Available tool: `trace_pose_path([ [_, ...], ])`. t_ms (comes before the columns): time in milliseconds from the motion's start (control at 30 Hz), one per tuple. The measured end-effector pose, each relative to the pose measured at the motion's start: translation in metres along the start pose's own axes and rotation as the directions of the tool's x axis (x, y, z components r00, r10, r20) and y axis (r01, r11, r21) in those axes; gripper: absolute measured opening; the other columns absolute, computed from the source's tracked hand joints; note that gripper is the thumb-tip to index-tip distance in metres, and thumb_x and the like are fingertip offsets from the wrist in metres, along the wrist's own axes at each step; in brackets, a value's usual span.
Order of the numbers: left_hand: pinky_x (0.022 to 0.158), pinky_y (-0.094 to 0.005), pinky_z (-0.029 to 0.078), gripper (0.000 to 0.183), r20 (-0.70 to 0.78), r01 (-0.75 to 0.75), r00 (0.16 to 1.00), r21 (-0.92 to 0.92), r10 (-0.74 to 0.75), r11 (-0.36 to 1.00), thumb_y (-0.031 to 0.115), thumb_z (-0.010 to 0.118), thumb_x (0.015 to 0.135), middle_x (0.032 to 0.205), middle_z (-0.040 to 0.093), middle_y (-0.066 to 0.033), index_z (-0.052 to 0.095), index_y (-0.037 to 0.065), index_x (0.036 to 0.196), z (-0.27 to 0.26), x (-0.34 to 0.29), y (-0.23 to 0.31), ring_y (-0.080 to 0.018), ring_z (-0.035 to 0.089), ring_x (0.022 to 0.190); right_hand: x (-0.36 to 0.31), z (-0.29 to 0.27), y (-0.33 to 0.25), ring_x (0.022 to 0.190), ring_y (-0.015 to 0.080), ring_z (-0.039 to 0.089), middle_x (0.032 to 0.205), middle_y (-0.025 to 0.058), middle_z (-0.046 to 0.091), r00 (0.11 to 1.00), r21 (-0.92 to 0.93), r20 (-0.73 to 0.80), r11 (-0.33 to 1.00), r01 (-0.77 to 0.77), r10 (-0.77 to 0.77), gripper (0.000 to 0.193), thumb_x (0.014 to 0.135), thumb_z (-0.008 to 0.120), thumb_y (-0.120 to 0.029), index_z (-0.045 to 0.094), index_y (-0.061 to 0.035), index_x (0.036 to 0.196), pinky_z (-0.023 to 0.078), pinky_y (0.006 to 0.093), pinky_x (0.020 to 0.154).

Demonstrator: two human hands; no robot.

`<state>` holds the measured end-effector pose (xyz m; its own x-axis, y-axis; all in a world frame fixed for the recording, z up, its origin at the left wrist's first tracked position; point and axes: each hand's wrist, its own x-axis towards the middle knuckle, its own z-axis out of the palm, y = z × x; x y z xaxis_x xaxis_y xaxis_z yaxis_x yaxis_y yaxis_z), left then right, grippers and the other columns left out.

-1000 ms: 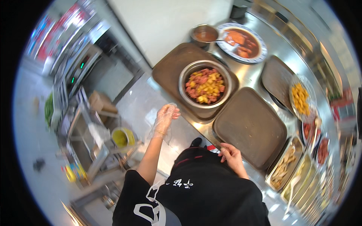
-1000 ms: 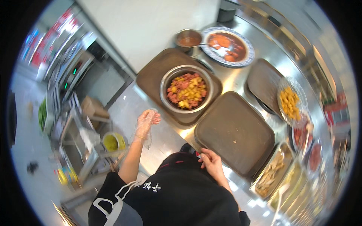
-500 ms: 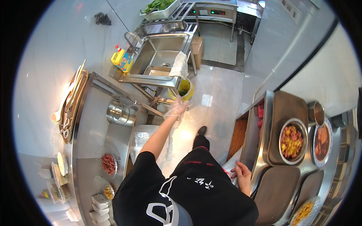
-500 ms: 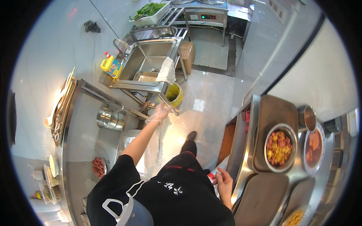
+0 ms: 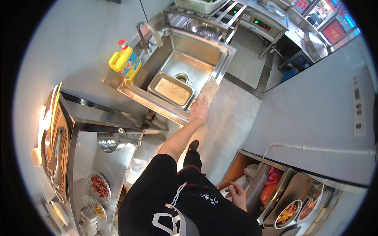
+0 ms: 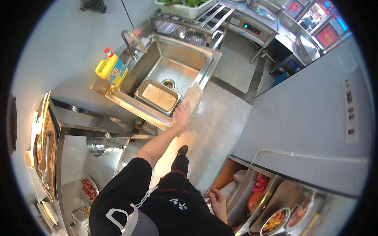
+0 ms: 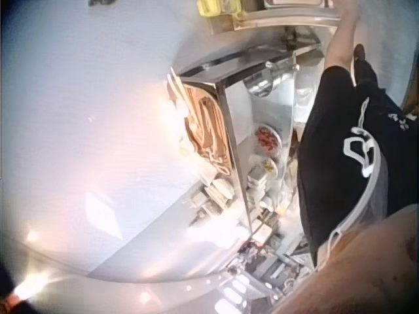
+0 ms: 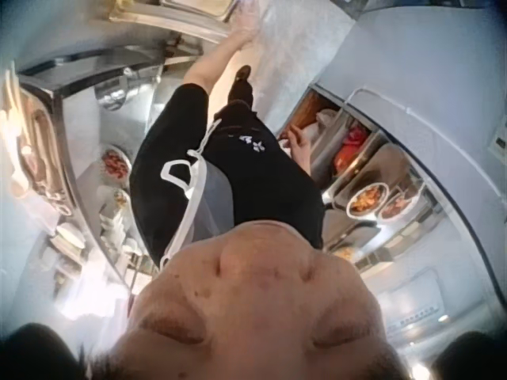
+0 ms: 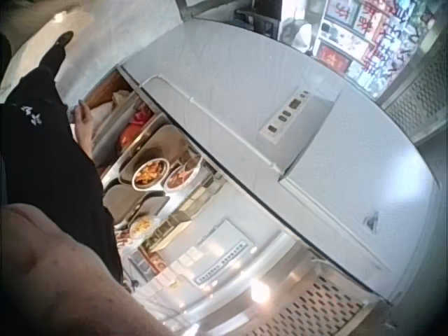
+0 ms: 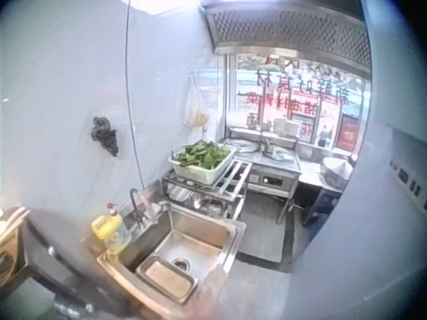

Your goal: The person scoops diced meat and fried cubes from glass bowls into a metal bowl, mixes them, and places the bowl on a tray. They then retrieve a receipt, open a white cooler, and pack a small container with a fried egg into a red cooler.

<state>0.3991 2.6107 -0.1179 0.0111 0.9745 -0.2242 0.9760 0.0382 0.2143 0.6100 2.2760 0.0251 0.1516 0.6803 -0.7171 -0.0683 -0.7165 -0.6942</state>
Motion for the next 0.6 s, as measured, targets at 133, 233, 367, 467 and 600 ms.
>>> trace_pose_path([
  [133,0.091,-0.0443,0.041,0.06,-0.077,-0.031,0.996,0.035,0.034,0.999,0.01,0.046,0.086,0.126,0.039,-0.0298,0.025,0.007,0.142,0.02,-0.001,0.001,-0.0369,0.048,0.106,0.02,0.018,-0.028,0.06,0.0114,0.058,0.081,0.0088,0.064,0.996,-0.122,0.037,0.99,-0.078,0.083,0.028,0.091,0.055,-0.012,0.056,0.0024,0.116,0.047,0.0226,0.055],
  [233,0.092,-0.0432,0.041,0.056,-0.158,-0.013,0.988,-0.061,0.003,0.998,0.016,0.044,0.088,0.121,0.046,-0.0238,0.028,0.007,0.141,0.026,-0.005,0.004,-0.0333,0.05,0.106,0.037,0.019,-0.045,0.063,0.0115,0.058,0.083,0.008,0.063,0.99,-0.236,0.105,0.97,-0.062,0.089,0.028,0.09,0.056,-0.009,0.056,0.0039,0.115,0.047,0.0225,0.055],
  [367,0.106,-0.0481,0.028,0.045,-0.321,0.057,0.93,-0.356,-0.18,0.933,0.021,0.043,0.088,0.131,0.041,-0.0225,0.041,0.004,0.129,0.027,-0.021,0.009,-0.0389,0.038,0.122,0.06,0.015,-0.065,0.061,0.0115,0.057,0.08,0.0067,0.063,0.977,-0.325,0.19,0.945,-0.033,0.099,0.029,0.089,0.059,-0.012,0.057,0.0011,0.115,0.046,0.023,0.055],
  [467,0.107,-0.0502,0.026,0.043,-0.294,0.006,0.951,-0.31,-0.101,0.951,0.02,0.048,0.084,0.134,0.039,-0.0232,0.047,0.002,0.122,0.02,-0.064,-0.008,-0.0404,0.035,0.127,0.073,0.013,-0.07,0.06,0.0111,0.056,0.079,0.0069,0.062,0.95,-0.418,0.291,0.908,0.022,0.11,0.029,0.09,0.059,-0.016,0.057,-0.0004,0.114,0.046,0.0233,0.056],
  [600,0.104,-0.0456,0.032,0.034,-0.419,0.036,0.885,-0.375,-0.204,0.926,0.014,0.049,0.082,0.13,0.044,-0.0193,0.056,0.001,0.112,0.021,-0.156,-0.031,-0.0339,0.041,0.122,0.1,0.014,-0.065,0.057,0.0116,0.057,0.077,0.0074,0.063,0.841,-0.519,0.533,0.82,0.242,0.089,0.027,0.09,0.059,-0.019,0.06,-0.0012,0.111,0.048,0.025,0.056],
])
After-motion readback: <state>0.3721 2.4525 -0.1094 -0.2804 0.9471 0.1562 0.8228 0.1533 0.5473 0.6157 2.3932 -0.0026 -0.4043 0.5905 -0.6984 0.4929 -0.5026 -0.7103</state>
